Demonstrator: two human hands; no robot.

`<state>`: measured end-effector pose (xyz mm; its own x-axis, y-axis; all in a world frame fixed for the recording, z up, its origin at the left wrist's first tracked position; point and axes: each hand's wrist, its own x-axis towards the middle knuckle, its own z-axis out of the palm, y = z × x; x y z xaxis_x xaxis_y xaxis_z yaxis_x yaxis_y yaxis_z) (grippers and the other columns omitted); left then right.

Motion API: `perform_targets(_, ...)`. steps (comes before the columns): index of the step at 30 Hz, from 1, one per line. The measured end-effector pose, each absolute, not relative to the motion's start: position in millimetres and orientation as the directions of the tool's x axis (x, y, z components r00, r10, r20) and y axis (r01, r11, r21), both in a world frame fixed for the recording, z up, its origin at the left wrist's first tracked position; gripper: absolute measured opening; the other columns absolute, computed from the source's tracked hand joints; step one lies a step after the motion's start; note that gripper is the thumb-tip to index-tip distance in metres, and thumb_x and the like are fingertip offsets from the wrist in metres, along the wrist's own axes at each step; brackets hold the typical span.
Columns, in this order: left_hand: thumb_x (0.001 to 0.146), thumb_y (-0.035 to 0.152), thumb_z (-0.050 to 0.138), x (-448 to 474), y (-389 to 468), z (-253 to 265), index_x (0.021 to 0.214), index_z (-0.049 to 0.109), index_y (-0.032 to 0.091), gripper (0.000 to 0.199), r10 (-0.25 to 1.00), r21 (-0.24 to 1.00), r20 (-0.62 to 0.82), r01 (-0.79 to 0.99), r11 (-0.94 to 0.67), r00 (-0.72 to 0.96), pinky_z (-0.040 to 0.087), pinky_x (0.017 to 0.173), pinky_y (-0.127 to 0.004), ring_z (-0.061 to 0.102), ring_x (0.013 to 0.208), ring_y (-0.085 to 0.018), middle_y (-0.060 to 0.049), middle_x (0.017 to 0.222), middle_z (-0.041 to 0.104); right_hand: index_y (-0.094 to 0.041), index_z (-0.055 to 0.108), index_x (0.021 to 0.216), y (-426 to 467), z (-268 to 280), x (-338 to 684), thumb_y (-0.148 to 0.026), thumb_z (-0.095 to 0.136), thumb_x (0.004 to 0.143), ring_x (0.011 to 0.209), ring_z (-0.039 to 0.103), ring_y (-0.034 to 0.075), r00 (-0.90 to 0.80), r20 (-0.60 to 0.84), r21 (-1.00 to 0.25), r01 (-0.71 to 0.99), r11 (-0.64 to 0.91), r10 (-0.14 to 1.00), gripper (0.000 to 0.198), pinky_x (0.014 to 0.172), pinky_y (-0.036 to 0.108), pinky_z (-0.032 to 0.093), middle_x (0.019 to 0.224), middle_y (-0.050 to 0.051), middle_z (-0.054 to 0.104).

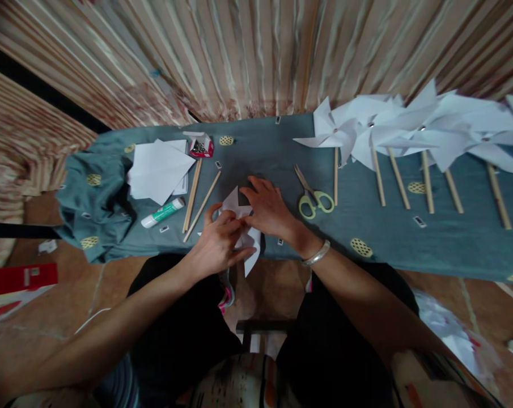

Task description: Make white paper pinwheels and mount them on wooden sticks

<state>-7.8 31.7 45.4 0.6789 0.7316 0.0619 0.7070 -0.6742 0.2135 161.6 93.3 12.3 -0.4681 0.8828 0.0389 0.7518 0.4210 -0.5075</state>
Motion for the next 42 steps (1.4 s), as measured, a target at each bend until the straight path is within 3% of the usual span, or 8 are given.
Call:
perform_targets(7,0.089,0.043,0.062,-15,15,40,0.117,0.066,0.01,0.044,0.817,0.219,0.105,0.788,-0.576,0.568,0.027,0.108,-0.063,0.055,0.114,-0.033,-0.013,0.11,0.069,-0.015,0.056,0.133,95,15,163,-0.033,0.072,0.075,0.139,0.038,0.039,-0.481,0.006,-0.505,0.755,0.418,0.877,0.063,0.106,0.058,0.038,0.151,0.019,0.041)
perform_targets(14,0.091,0.043,0.059,-15,10,42,0.121,0.064,0.011,0.045,0.819,0.188,0.094,0.798,-0.573,0.566,0.026,0.109,-0.061,0.055,0.113,-0.032,-0.013,0.11,0.068,-0.017,0.056,0.133,96,10,163,-0.037,0.072,0.075,0.139,0.037,0.039,-0.48,0.009,-0.513,0.751,0.417,0.877,0.063,0.105,0.059,0.038,0.152,0.018,0.04)
perform_targets(23,0.092,0.047,0.055,-17,8,45,0.13,0.058,0.016,0.049,0.833,0.171,0.186,0.818,-0.55,0.521,0.025,0.108,-0.058,0.055,0.113,-0.031,-0.011,0.106,0.068,-0.019,0.056,0.133,96,10,164,-0.036,0.073,0.076,0.137,0.039,0.038,-0.478,0.021,-0.484,0.764,0.427,0.878,0.062,0.105,0.059,0.039,0.15,0.017,0.043)
perform_targets(26,0.092,0.043,0.057,-23,-5,52,0.132,0.055,0.019,0.046,0.868,0.229,0.222,0.842,-0.488,0.443,0.027,0.108,-0.055,0.052,0.119,-0.031,-0.011,0.115,0.066,-0.015,0.056,0.134,96,13,163,-0.035,0.075,0.075,0.138,0.037,0.039,-0.484,-0.001,-0.484,0.766,0.423,0.875,0.065,0.107,0.059,0.038,0.151,0.019,0.041)
perform_targets(29,0.092,0.035,0.058,-27,-34,52,0.128,0.056,0.018,0.039,0.904,0.386,0.251,0.82,-0.422,0.347,0.038,0.101,-0.05,0.056,0.113,-0.027,-0.011,0.111,0.066,-0.014,0.055,0.134,95,15,163,-0.033,0.077,0.073,0.139,0.036,0.04,-0.486,-0.016,-0.486,0.768,0.418,0.874,0.068,0.108,0.059,0.037,0.152,0.02,0.04)
perform_targets(33,0.092,0.023,0.058,-21,-72,43,0.116,0.062,0.02,0.025,0.958,0.668,0.132,0.692,-0.275,0.253,0.051,0.087,-0.039,0.06,0.103,-0.022,-0.008,0.102,0.068,-0.016,0.056,0.133,93,18,162,-0.032,0.075,0.074,0.138,0.038,0.04,-0.488,-0.02,-0.475,0.772,0.422,0.872,0.065,0.106,0.06,0.039,0.152,0.018,0.04)
perform_targets(35,0.091,0.019,0.057,-17,-77,41,0.112,0.064,0.02,0.022,0.971,0.747,0.101,0.628,-0.218,0.218,0.054,0.085,-0.038,0.061,0.101,-0.021,-0.008,0.1,0.069,-0.016,0.056,0.133,92,19,162,-0.031,0.074,0.075,0.138,0.038,0.04,-0.494,-0.016,-0.471,0.771,0.429,0.869,0.063,0.106,0.06,0.039,0.152,0.019,0.041)
perform_targets(42,0.091,0.026,0.06,-28,-17,54,0.11,0.068,0.021,0.021,0.939,0.63,0.311,0.708,-0.318,0.145,0.051,0.089,-0.038,0.061,0.099,-0.021,-0.005,0.097,0.069,-0.016,0.056,0.134,92,18,162,-0.032,0.074,0.075,0.139,0.037,0.039,-0.493,-0.012,-0.487,0.763,0.425,0.87,0.063,0.108,0.059,0.036,0.152,0.018,0.041)
